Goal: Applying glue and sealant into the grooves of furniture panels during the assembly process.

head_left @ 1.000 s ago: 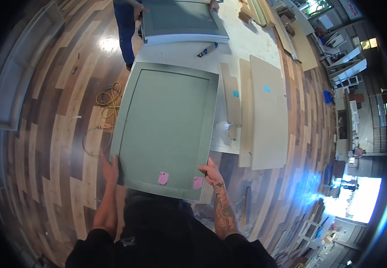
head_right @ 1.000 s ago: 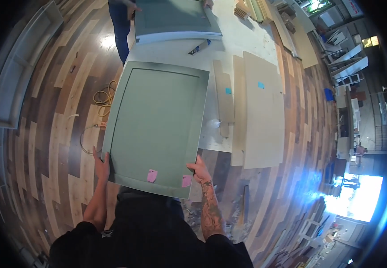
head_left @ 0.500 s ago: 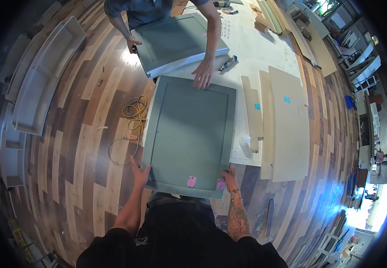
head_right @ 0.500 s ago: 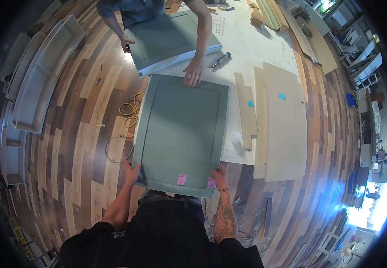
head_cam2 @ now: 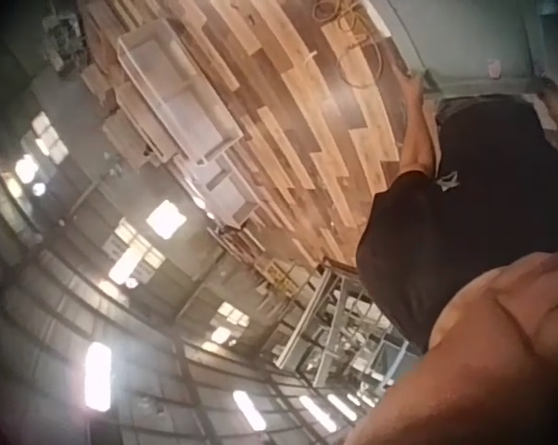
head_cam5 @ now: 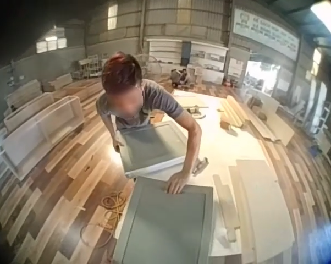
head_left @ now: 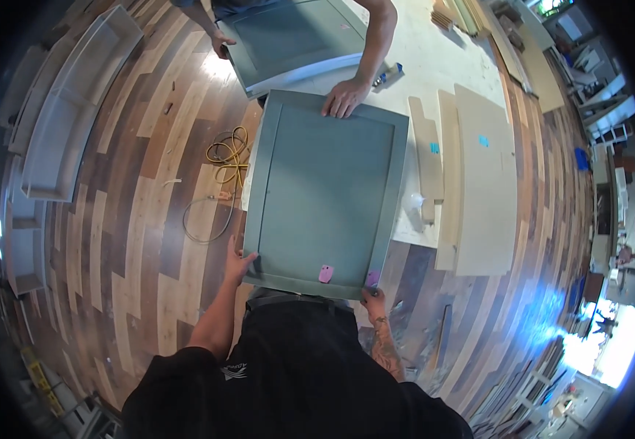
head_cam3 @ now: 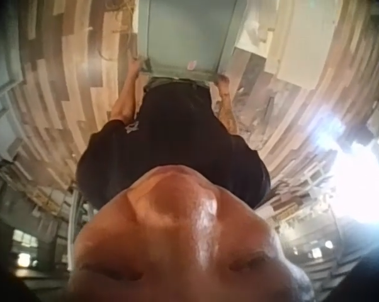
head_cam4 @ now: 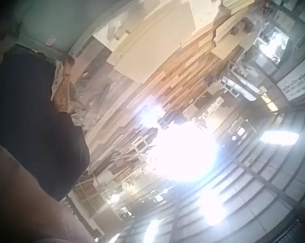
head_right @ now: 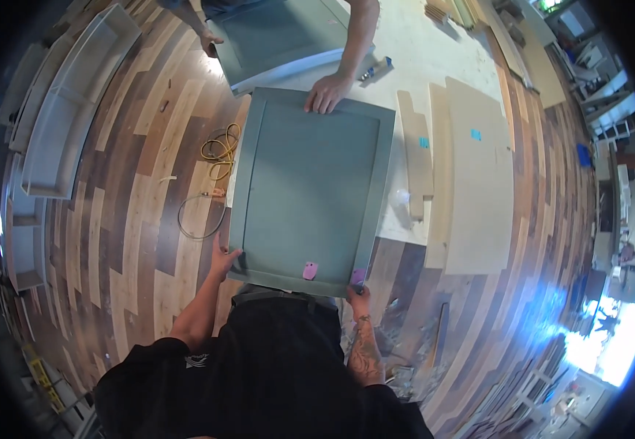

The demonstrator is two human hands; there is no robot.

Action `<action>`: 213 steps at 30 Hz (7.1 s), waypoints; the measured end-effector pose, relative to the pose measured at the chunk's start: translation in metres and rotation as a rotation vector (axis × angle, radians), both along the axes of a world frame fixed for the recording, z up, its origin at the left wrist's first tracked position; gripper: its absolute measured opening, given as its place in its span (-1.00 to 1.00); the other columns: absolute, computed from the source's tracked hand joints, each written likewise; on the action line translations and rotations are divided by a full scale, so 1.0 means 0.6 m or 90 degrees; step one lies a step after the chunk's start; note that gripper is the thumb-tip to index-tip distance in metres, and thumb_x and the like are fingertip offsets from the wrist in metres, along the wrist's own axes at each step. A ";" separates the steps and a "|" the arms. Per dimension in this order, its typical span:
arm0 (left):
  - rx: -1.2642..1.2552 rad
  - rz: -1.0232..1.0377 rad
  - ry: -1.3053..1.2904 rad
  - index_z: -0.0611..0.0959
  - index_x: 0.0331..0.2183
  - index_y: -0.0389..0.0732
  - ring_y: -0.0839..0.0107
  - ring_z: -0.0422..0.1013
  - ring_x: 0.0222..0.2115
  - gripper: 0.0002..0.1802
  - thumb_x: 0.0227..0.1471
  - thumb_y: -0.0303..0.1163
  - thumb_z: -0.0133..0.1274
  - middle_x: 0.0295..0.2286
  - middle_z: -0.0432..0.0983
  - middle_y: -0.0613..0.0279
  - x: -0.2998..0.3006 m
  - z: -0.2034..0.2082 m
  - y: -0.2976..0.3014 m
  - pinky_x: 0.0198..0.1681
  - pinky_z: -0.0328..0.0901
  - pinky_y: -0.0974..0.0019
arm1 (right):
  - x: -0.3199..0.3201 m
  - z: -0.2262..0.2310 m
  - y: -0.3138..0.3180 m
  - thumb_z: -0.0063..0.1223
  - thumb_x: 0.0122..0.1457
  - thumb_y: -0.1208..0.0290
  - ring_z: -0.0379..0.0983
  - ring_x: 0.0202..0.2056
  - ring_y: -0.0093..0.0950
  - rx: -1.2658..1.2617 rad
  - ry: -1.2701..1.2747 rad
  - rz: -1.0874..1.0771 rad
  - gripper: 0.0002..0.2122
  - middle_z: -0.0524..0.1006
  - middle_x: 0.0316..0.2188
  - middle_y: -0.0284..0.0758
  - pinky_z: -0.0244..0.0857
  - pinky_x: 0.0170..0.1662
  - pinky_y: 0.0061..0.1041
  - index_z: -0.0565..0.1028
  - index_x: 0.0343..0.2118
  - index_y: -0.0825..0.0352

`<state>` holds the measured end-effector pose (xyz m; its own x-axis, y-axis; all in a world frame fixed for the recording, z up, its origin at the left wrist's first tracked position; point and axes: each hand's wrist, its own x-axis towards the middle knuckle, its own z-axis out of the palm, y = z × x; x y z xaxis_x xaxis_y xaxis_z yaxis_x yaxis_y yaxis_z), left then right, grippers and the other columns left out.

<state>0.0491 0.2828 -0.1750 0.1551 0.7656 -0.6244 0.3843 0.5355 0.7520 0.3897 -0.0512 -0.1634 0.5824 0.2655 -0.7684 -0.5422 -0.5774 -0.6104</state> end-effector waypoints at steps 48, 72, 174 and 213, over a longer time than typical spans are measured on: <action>0.335 0.034 -0.207 0.22 0.37 -0.17 0.34 0.52 -0.09 -0.12 0.10 -0.46 0.25 0.06 0.49 0.01 0.148 0.084 0.295 -0.03 0.41 0.28 | 0.224 0.088 0.388 0.17 0.26 0.18 0.55 -0.48 -0.52 0.183 -0.307 0.229 -0.62 0.58 -0.37 -0.31 0.46 -0.45 -0.52 0.58 -0.12 0.48; -0.002 -0.141 -0.229 0.24 0.35 -0.19 0.27 0.28 0.20 -0.23 0.24 -0.20 0.16 0.23 0.34 0.16 0.226 0.024 0.381 0.31 0.12 0.20 | 0.470 0.144 0.504 0.32 -0.09 -0.38 0.08 0.41 -0.12 -0.021 -0.451 0.317 0.17 0.17 0.37 0.08 0.02 0.41 -0.18 0.08 0.40 0.43; 0.201 -0.646 -0.283 0.42 0.26 -0.18 0.14 0.40 0.10 -0.37 0.25 -0.18 0.14 0.09 0.43 -0.01 0.103 0.323 0.255 0.17 0.30 0.16 | -0.178 0.456 0.371 -0.07 0.36 0.38 0.46 -0.64 -0.59 0.262 -0.030 0.111 -0.47 0.60 0.01 -0.13 0.24 -0.64 -0.60 0.16 0.36 0.33; 0.580 -1.291 0.025 0.47 0.18 -0.14 0.28 0.39 -0.24 -0.41 0.10 -0.31 0.09 -0.40 0.43 0.31 0.173 0.211 0.273 -0.09 0.29 0.22 | 0.073 0.327 0.621 0.05 0.41 0.30 0.15 -0.56 -0.75 0.432 0.089 -0.076 -0.41 0.57 -0.15 -0.28 0.09 -0.55 -0.73 0.10 0.39 0.36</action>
<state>0.1532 0.4467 -0.0486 0.8773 -0.3563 -0.3217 -0.1773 -0.8633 0.4726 0.4336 0.3214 0.0330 0.5448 0.6537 -0.5252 -0.6780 -0.0251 -0.7346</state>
